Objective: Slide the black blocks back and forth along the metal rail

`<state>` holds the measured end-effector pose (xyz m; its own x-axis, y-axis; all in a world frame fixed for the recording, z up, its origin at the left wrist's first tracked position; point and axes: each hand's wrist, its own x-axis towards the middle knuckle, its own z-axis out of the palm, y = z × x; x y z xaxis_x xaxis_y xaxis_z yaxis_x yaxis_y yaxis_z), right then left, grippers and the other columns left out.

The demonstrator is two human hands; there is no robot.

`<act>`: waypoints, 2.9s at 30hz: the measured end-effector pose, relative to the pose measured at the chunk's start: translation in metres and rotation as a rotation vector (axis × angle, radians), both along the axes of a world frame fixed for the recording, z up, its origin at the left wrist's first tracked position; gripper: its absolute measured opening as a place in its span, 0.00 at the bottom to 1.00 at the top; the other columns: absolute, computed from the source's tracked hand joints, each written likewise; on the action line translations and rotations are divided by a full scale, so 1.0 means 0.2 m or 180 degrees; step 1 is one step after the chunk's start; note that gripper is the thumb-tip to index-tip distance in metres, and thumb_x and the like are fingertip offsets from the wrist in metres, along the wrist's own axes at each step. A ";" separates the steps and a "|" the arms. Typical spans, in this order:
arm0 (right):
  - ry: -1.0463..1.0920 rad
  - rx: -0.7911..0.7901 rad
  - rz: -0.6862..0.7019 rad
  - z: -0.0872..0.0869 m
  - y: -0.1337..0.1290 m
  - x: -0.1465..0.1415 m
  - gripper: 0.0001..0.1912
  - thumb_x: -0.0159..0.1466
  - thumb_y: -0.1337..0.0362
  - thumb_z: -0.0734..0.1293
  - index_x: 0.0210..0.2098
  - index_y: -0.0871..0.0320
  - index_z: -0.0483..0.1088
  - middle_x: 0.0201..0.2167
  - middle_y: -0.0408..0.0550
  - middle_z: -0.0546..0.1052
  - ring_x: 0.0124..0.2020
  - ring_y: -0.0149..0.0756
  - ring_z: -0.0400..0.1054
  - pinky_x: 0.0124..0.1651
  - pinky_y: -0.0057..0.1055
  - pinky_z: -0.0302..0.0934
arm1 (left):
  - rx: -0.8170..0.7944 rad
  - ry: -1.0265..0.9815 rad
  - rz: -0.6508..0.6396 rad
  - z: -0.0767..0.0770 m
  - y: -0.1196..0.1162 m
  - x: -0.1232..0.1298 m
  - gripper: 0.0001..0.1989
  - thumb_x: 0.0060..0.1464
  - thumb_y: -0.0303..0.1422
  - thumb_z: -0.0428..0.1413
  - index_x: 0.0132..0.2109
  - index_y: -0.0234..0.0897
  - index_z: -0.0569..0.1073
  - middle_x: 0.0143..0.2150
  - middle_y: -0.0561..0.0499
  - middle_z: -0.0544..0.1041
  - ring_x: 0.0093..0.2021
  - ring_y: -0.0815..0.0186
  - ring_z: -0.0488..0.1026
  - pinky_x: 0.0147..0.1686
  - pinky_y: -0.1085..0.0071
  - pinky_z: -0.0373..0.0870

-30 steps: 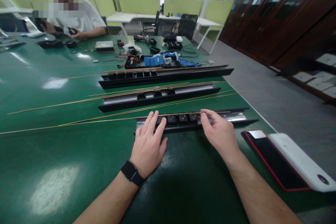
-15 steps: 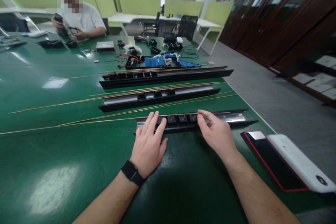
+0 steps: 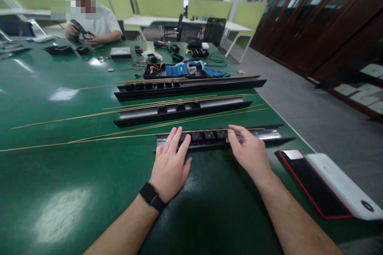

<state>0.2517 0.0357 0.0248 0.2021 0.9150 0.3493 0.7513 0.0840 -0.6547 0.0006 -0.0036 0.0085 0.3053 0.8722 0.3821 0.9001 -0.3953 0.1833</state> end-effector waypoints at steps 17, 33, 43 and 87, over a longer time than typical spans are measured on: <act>-0.0069 -0.0045 -0.0092 0.02 0.00 0.00 0.21 0.70 0.49 0.65 0.51 0.55 0.82 0.40 0.50 0.85 0.40 0.44 0.81 0.54 0.41 0.72 | -0.0031 0.0003 0.0001 0.00 0.00 0.00 0.30 0.64 0.30 0.56 0.71 0.37 0.63 0.78 0.36 0.56 0.78 0.46 0.52 0.61 0.43 0.71; -0.0028 0.0067 0.0172 0.00 0.00 -0.01 0.21 0.71 0.51 0.66 0.55 0.55 0.79 0.44 0.49 0.85 0.43 0.43 0.81 0.56 0.41 0.72 | 0.0007 0.0022 -0.0017 -0.01 0.00 0.00 0.31 0.64 0.31 0.56 0.72 0.37 0.63 0.78 0.36 0.56 0.78 0.46 0.52 0.62 0.43 0.70; -0.0078 0.0066 0.0190 -0.01 0.00 -0.01 0.21 0.70 0.51 0.65 0.54 0.56 0.79 0.45 0.50 0.85 0.45 0.43 0.81 0.58 0.41 0.71 | -0.0018 0.0027 0.0003 -0.01 0.00 0.00 0.31 0.64 0.31 0.57 0.72 0.37 0.63 0.78 0.36 0.57 0.78 0.46 0.53 0.62 0.43 0.71; -0.0061 0.0063 0.0217 -0.03 0.02 0.00 0.19 0.71 0.52 0.64 0.53 0.53 0.78 0.46 0.48 0.85 0.49 0.44 0.80 0.57 0.40 0.71 | 0.0197 0.0121 0.0013 -0.04 0.00 0.00 0.29 0.66 0.30 0.54 0.72 0.37 0.63 0.78 0.37 0.56 0.78 0.48 0.54 0.60 0.48 0.73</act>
<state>0.2513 0.0397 0.0181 0.1326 0.9192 0.3707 0.7557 0.1482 -0.6380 -0.0002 -0.0028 0.0011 0.3171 0.8485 0.4237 0.9076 -0.4011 0.1241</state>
